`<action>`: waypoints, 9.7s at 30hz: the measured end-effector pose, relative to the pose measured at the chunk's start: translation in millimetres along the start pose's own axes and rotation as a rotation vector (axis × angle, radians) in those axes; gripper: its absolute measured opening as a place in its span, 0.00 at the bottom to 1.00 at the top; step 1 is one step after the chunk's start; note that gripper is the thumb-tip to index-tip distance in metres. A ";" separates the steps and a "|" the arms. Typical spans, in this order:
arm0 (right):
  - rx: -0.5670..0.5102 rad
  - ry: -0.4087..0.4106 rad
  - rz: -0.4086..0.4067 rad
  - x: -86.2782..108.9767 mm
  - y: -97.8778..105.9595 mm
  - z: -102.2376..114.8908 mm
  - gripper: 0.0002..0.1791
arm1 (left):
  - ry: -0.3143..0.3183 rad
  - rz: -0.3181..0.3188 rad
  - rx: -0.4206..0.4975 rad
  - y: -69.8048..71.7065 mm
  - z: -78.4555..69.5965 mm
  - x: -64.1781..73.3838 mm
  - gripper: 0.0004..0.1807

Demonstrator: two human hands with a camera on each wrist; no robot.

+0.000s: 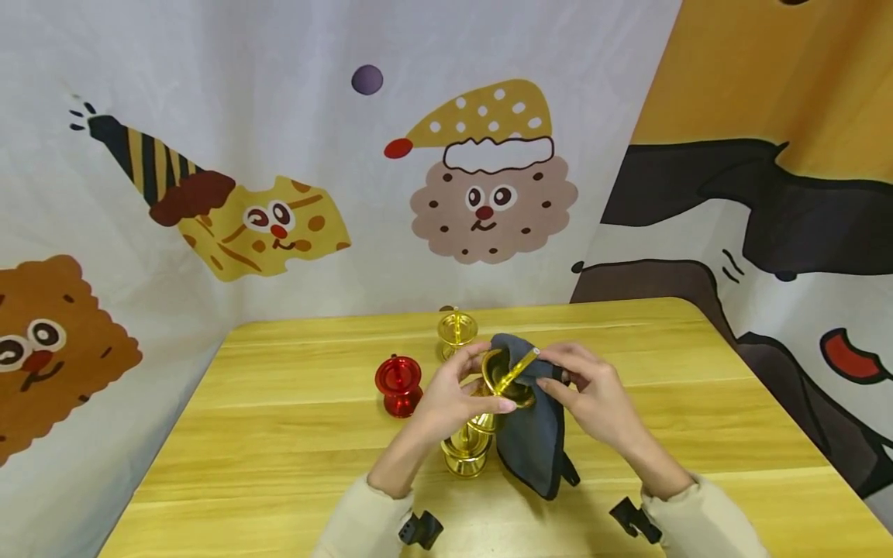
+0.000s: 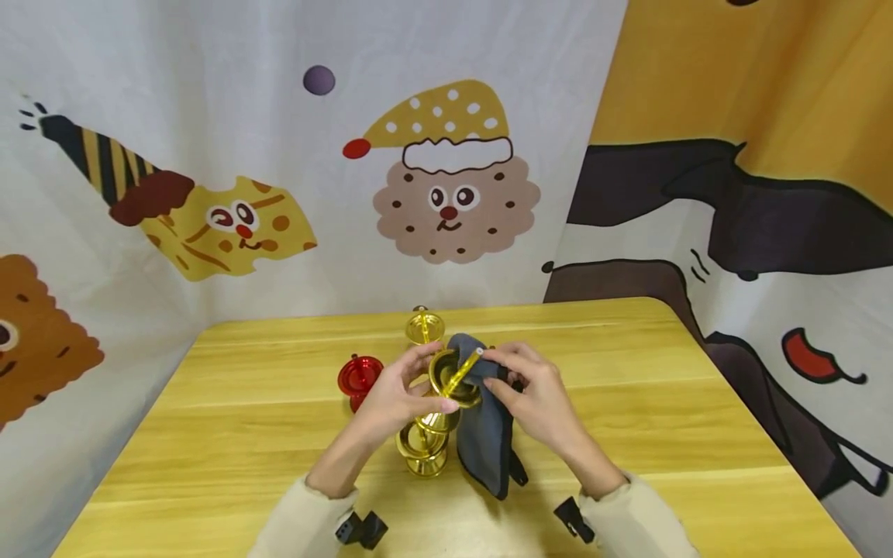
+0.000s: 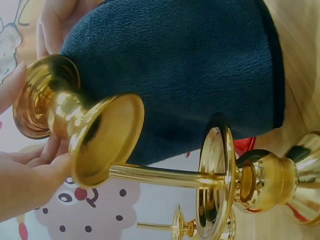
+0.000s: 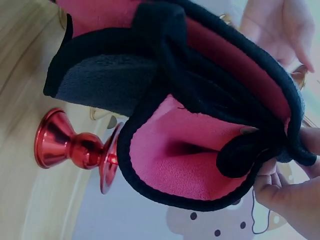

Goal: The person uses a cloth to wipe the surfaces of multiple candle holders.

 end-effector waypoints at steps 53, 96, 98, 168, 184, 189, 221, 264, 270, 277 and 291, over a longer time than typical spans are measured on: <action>-0.085 -0.010 -0.061 0.6 6.0 2.3 0.17 | -0.061 -0.003 0.131 -1.9 -4.2 -2.5 0.37; -0.247 0.144 -0.141 5.6 6.7 10.1 0.21 | 0.091 -0.172 0.267 12.0 6.2 -10.8 0.21; -0.247 0.121 -0.143 6.3 8.1 6.7 0.20 | 0.066 -0.094 0.230 8.4 6.3 -9.0 0.21; -0.234 0.134 -0.027 4.3 -1.4 6.2 0.21 | -0.011 0.069 -0.098 -1.3 -9.2 4.8 0.32; -0.282 0.075 -0.012 5.7 -4.2 -0.7 0.19 | 0.005 0.018 -0.470 -4.6 -10.0 8.2 0.48; -0.305 0.074 -0.010 6.6 -3.9 -2.0 0.19 | 0.058 0.077 -0.276 -3.8 -3.2 8.3 0.42; -0.451 0.111 0.034 6.5 -1.6 -2.0 0.20 | -0.018 0.281 0.191 -5.5 -10.0 10.4 0.51; 0.112 -0.175 -0.060 29.6 108.4 -54.4 0.19 | 0.148 -0.147 -0.040 45.8 104.3 -32.6 0.43; 0.107 -0.193 -0.046 32.3 102.5 -60.7 0.18 | 0.141 -0.159 -0.075 42.9 120.0 -36.7 0.42; 0.093 -0.212 -0.031 36.9 97.1 -67.1 0.18 | 0.135 -0.117 -0.118 36.1 130.0 -37.3 0.43; 0.085 -0.235 -0.009 39.9 94.1 -73.9 0.18 | 0.130 -0.060 -0.132 30.6 132.0 -40.7 0.44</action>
Point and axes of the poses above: each hand's wrist, its own x-axis away from the middle knuckle, its own y-axis out of the back of the hand, z = x × y, the point moved 10 cm from there along -x, towards the middle knuckle, and after that the axes turned 14 degrees about -x, right-handed, at the moved point
